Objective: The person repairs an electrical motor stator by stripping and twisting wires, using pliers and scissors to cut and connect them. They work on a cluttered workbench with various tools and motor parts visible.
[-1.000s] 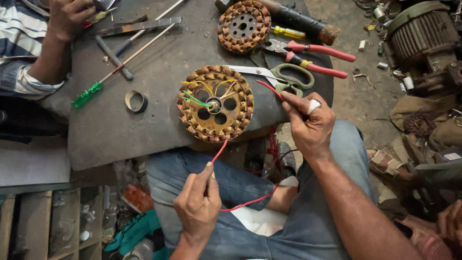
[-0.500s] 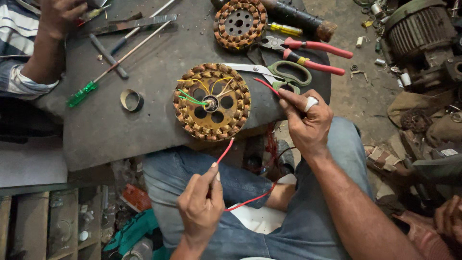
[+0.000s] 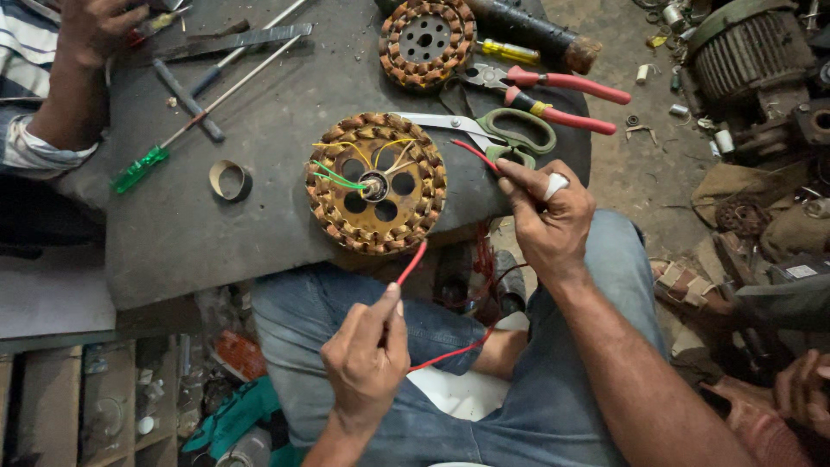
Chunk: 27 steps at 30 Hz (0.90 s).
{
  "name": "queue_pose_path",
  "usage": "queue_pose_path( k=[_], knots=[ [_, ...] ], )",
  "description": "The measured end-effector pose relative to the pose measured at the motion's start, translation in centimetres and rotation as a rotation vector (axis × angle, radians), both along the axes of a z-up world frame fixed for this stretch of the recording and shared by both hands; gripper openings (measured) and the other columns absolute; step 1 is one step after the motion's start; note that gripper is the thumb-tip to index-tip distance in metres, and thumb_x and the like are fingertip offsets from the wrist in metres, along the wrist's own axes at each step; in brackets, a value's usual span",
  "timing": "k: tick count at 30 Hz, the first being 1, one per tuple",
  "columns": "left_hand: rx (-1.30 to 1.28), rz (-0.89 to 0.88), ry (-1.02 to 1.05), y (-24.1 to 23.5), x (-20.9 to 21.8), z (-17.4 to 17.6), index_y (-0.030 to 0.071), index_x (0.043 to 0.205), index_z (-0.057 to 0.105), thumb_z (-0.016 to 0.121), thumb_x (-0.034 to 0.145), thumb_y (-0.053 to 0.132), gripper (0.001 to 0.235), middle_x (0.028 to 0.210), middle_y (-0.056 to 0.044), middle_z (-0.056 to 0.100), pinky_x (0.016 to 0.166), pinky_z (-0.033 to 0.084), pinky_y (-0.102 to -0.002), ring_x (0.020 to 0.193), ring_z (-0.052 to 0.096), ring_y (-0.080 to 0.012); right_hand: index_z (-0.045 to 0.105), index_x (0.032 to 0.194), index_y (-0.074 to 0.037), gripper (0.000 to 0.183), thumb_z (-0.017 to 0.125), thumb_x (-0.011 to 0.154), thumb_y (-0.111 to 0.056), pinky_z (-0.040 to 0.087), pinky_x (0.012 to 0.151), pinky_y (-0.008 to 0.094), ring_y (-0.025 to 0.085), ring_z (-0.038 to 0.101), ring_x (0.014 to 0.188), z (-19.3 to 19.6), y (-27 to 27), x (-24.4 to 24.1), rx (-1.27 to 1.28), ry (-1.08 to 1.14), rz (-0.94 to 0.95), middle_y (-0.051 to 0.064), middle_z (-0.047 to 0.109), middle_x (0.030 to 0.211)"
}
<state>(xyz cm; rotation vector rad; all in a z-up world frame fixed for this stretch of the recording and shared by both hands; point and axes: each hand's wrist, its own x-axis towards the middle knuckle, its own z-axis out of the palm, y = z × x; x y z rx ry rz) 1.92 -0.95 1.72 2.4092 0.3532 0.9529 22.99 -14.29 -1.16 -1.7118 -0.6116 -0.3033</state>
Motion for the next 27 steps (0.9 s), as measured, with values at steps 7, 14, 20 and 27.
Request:
queue_pose_path(
  k=[7, 14, 20, 27],
  knots=[
    [0.0, -0.046, 0.005, -0.5, -0.6, 0.1, -0.001, 0.115, 0.072, 0.074, 0.086, -0.006, 0.029, 0.061, -0.002, 0.05, 0.041, 0.036, -0.03, 0.045, 0.048, -0.0097, 0.078, 0.117, -0.01, 0.024, 0.077, 0.095, 0.0, 0.043, 0.063, 0.027, 0.01, 0.054, 0.072, 0.2, 0.0, -0.1, -0.009, -0.023, 0.006, 0.001, 0.056, 0.079],
    [-0.026, 0.014, 0.006, -0.4, -0.9, 0.2, -0.002, 0.115, 0.07, 0.072, 0.088, -0.006, 0.027, 0.067, -0.003, 0.055, 0.045, 0.041, -0.03, 0.05, 0.053, -0.0099, 0.079, 0.117, -0.01, 0.024, 0.077, 0.095, -0.001, 0.042, 0.062, 0.028, 0.011, 0.053, 0.069, 0.3, 0.0, 0.0, -0.038, -0.026, -0.014, 0.002, 0.054, 0.077],
    [-0.022, 0.065, -0.015, -0.3, 0.2, -0.1, -0.001, 0.114, 0.071, 0.072, 0.088, -0.005, 0.026, 0.07, -0.006, 0.058, 0.048, 0.044, -0.031, 0.053, 0.056, -0.0132, 0.079, 0.117, -0.01, 0.025, 0.077, 0.094, 0.0, 0.042, 0.061, 0.028, 0.011, 0.054, 0.069, 0.3, 0.0, 0.0, -0.034, -0.024, -0.02, 0.001, 0.055, 0.077],
    [-0.031, 0.114, 0.069, -0.3, 0.1, -0.6, 0.0, 0.111, 0.073, 0.074, 0.087, -0.003, 0.024, 0.065, -0.004, 0.059, 0.042, 0.043, -0.03, 0.046, 0.056, -0.0121, 0.078, 0.117, -0.01, 0.025, 0.077, 0.095, 0.0, 0.042, 0.062, 0.028, 0.011, 0.054, 0.07, 0.1, -0.1, -0.1, -0.02, -0.021, -0.004, 0.001, 0.055, 0.078]
  ],
)
